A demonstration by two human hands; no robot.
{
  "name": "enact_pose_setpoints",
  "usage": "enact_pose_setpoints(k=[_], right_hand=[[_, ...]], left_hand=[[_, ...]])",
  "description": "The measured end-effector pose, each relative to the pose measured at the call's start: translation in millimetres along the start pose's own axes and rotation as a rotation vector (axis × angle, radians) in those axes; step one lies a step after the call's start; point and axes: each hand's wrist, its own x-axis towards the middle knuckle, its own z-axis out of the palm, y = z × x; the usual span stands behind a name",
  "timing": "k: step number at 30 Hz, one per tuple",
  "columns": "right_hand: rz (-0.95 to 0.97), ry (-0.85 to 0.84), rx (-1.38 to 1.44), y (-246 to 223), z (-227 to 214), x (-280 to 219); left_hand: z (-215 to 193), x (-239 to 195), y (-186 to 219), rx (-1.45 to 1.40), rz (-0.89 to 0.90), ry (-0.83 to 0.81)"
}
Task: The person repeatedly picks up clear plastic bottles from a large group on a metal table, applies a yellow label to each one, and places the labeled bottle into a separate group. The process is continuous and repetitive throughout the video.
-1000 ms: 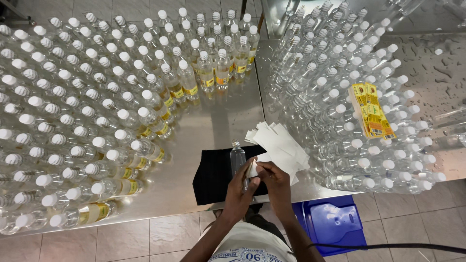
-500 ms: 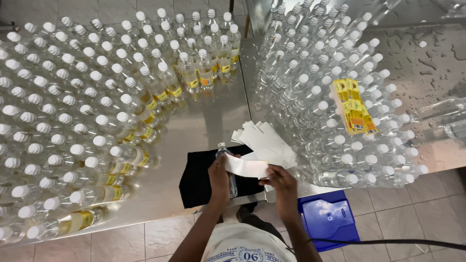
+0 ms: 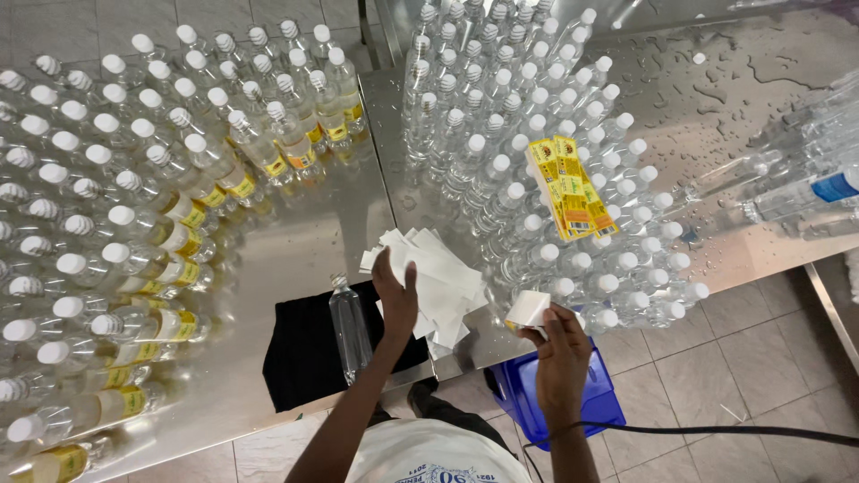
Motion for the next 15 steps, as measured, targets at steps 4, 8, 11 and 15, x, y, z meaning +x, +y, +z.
enact_pose_setpoints(k=[4, 8, 11, 15], right_hand=[[0.026, -0.099, 0.039, 20.0, 26.6, 4.9], [0.198, -0.181, -0.105, 19.5, 63.1, -7.8], [0.158, -0.325, -0.14, 27.3, 86.7, -21.1], [0.17, -0.53, -0.138, 34.1, 106.7, -37.8]], left_hand=[[-2.1, -90.6, 60.6, 0.133, 0.465, -0.103], [6.2, -112.3, 56.2, 0.219, 0.553, -0.02], [-10.2, -99.4, 51.0, 0.244, 0.543, 0.127], [-39.3, -87.9, 36.0, 0.141, 0.361, 0.229]])
